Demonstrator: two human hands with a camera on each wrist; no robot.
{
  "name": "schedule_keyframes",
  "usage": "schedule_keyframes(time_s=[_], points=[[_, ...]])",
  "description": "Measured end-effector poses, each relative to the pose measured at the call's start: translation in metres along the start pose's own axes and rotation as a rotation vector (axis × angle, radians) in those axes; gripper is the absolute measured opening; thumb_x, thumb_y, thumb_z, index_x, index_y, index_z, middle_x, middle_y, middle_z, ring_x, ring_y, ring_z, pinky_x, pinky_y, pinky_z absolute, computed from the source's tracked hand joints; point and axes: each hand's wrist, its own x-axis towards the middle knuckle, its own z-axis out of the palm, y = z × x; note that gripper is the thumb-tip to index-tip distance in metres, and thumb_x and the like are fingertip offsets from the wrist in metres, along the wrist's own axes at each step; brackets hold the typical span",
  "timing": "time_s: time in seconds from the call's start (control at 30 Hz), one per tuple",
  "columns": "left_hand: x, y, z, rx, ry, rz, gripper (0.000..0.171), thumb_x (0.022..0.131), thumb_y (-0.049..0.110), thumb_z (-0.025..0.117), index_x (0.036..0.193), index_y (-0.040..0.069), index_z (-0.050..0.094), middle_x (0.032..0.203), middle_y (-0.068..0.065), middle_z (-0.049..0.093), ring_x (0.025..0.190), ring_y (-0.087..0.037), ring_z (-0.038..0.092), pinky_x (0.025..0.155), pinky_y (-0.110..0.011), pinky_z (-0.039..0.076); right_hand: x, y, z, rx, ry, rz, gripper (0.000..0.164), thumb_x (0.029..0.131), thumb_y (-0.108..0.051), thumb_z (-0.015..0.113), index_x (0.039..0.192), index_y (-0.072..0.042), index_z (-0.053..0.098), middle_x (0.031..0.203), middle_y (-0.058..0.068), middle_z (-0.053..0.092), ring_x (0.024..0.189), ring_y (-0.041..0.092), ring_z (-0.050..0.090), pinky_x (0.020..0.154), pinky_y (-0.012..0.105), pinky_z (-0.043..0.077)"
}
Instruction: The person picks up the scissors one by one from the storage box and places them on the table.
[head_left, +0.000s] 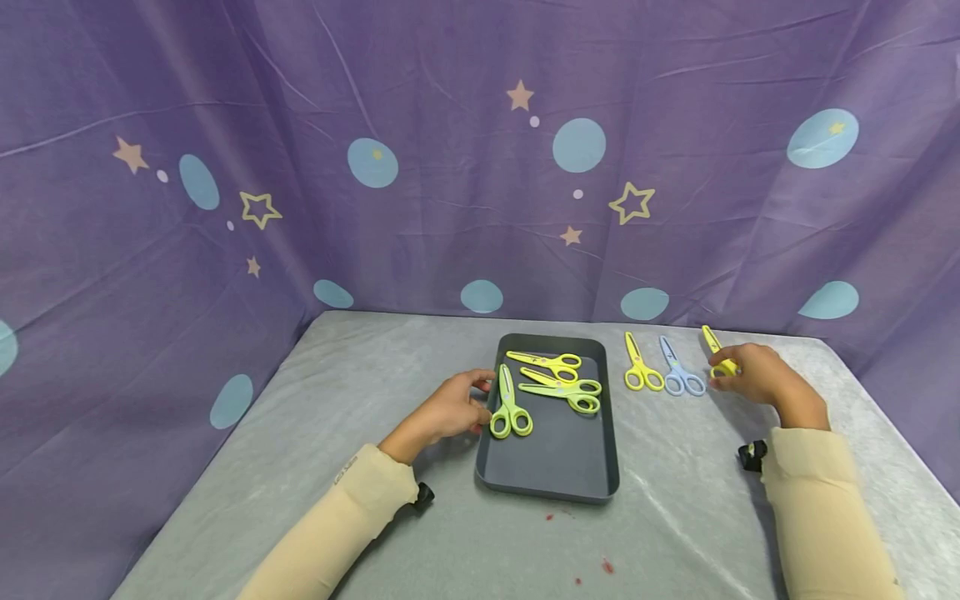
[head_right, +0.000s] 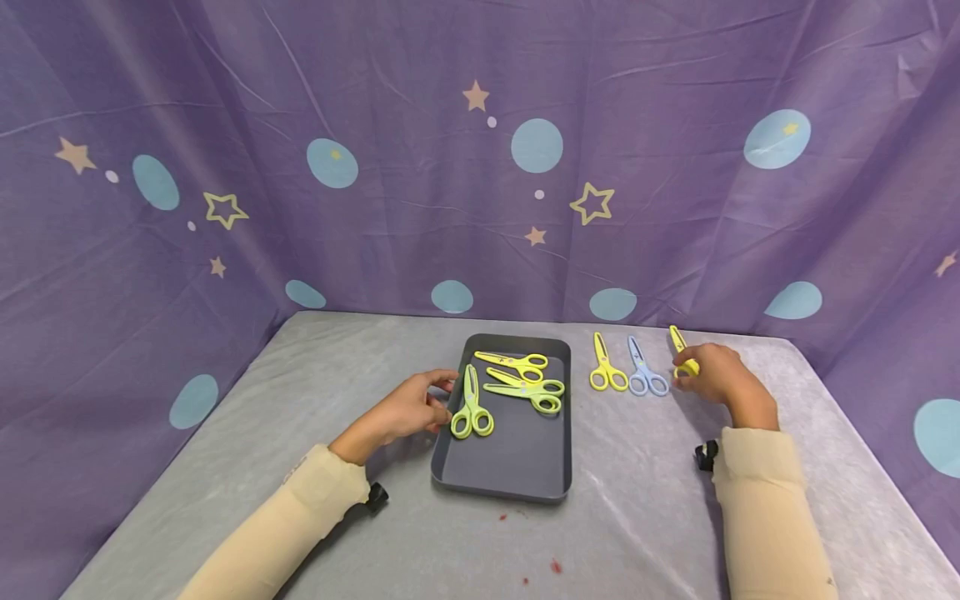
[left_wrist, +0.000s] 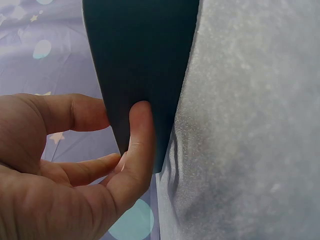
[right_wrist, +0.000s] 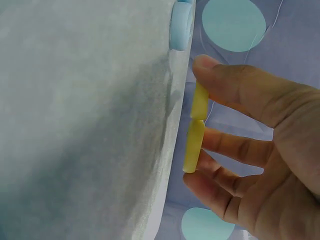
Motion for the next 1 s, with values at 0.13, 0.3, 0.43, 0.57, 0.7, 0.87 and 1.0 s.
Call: schedule_keyframes(time_s=[0.13, 0.3, 0.43, 0.57, 0.7, 0.87, 1.0], points=[[0.0001, 0.0004, -0.0002, 0.010, 0.002, -0.005, 0.072, 0.088, -0.008, 0.064, 0.156, 0.005, 0.041, 0.142, -0.016, 0.049, 0.074, -0.019, 0.066, 0.068, -0.040, 0.062, -0.0010, 0.0002, 0.0015, -0.001, -0.017, 0.005, 0.035, 0.081, -0.018, 0.085, 0.107, 0.003, 0.074, 0.091, 0.017, 0.071, 0.084, 0.032, 0.061, 0.080, 0.055, 0.050], [-0.0011, 0.0016, -0.0007, 0.009, 0.000, -0.001, 0.073, 0.088, -0.008, 0.064, 0.156, 0.005, 0.041, 0.143, -0.018, 0.049, 0.075, -0.021, 0.068, 0.067, -0.039, 0.062, -0.0008, -0.0013, 0.0034, 0.022, -0.039, 0.000, 0.030, 0.080, -0.017, 0.085, 0.102, 0.000, 0.075, 0.089, 0.014, 0.070, 0.083, 0.030, 0.060, 0.078, 0.050, 0.050], [-0.0015, 0.0019, -0.0007, -0.002, -0.003, 0.000, 0.073, 0.088, -0.009, 0.064, 0.156, 0.004, 0.041, 0.143, -0.019, 0.049, 0.078, -0.022, 0.069, 0.067, -0.039, 0.062, -0.0002, -0.0019, 0.0050, 0.023, -0.047, 0.009, 0.029, 0.080, -0.017, 0.084, 0.101, 0.000, 0.075, 0.085, 0.010, 0.068, 0.081, 0.027, 0.057, 0.076, 0.046, 0.048], [-0.0012, 0.0007, -0.0005, -0.003, -0.003, 0.010, 0.072, 0.088, -0.009, 0.064, 0.155, 0.004, 0.041, 0.143, -0.020, 0.049, 0.079, -0.023, 0.070, 0.066, -0.038, 0.062, -0.0004, -0.0008, 0.0065, 0.036, -0.068, 0.020, 0.031, 0.080, -0.016, 0.084, 0.103, 0.001, 0.073, 0.082, 0.008, 0.065, 0.079, 0.025, 0.054, 0.072, 0.041, 0.046], [-0.0015, 0.0005, -0.0001, -0.004, -0.001, 0.015, 0.073, 0.087, -0.010, 0.064, 0.155, 0.003, 0.041, 0.142, -0.020, 0.049, 0.079, -0.023, 0.070, 0.066, -0.038, 0.062, 0.0004, 0.0016, 0.0077, 0.052, -0.092, 0.028, 0.034, 0.081, -0.016, 0.084, 0.105, 0.003, 0.071, 0.084, 0.009, 0.065, 0.079, 0.025, 0.054, 0.072, 0.041, 0.045], [-0.0016, 0.0010, 0.0002, -0.005, 0.007, 0.010, 0.073, 0.086, -0.010, 0.064, 0.155, 0.003, 0.042, 0.141, -0.020, 0.050, 0.076, -0.021, 0.069, 0.066, -0.038, 0.062, 0.0012, 0.0002, 0.0049, 0.052, -0.122, 0.038, 0.038, 0.082, -0.019, 0.083, 0.109, 0.003, 0.069, 0.082, 0.007, 0.065, 0.080, 0.027, 0.056, 0.073, 0.041, 0.047], [-0.0011, 0.0008, 0.0002, -0.013, 0.006, 0.005, 0.073, 0.086, -0.011, 0.063, 0.155, 0.003, 0.042, 0.141, -0.019, 0.050, 0.075, -0.021, 0.068, 0.066, -0.038, 0.062, 0.0001, -0.0077, -0.0004, 0.052, -0.099, 0.030, 0.043, 0.083, -0.018, 0.082, 0.114, 0.008, 0.067, 0.092, 0.023, 0.070, 0.092, 0.045, 0.064, 0.081, 0.056, 0.052]])
